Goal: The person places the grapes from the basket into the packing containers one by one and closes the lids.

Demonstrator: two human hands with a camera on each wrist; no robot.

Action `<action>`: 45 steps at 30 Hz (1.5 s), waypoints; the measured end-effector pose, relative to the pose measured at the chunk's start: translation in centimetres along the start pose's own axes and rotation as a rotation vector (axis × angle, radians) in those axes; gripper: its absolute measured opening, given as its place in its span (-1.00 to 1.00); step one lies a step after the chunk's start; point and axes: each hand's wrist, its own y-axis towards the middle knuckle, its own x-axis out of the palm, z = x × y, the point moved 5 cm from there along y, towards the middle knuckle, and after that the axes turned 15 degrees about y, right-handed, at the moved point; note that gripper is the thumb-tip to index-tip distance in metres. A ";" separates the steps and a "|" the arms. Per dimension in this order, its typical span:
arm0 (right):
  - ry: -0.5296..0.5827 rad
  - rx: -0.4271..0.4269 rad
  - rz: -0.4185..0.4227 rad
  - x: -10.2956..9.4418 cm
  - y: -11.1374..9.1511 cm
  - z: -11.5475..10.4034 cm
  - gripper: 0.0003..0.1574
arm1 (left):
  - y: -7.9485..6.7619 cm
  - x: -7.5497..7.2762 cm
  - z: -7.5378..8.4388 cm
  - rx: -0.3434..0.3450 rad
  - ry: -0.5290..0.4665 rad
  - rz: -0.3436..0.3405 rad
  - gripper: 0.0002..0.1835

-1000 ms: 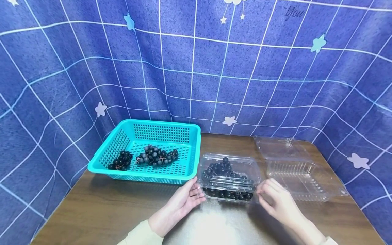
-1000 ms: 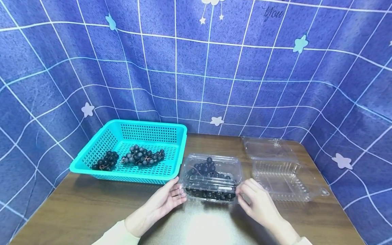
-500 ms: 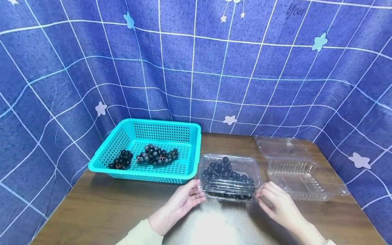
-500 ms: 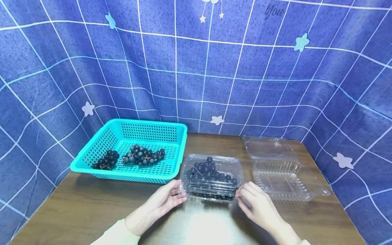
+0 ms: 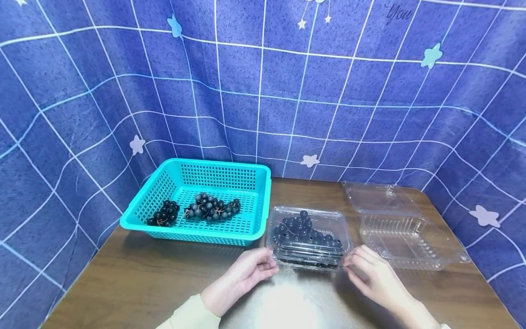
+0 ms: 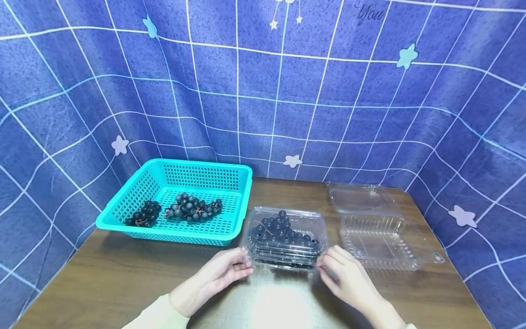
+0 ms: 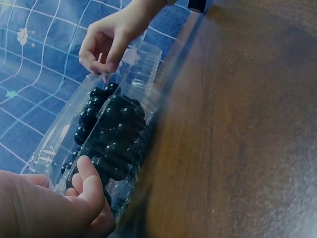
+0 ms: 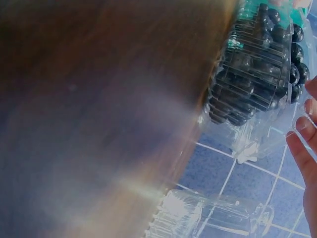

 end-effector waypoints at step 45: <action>1.205 1.300 0.133 1.9 -3.9 2.3 -0.53 | 0.4 0.0 -0.4 0.021 0.133 0.020 -0.81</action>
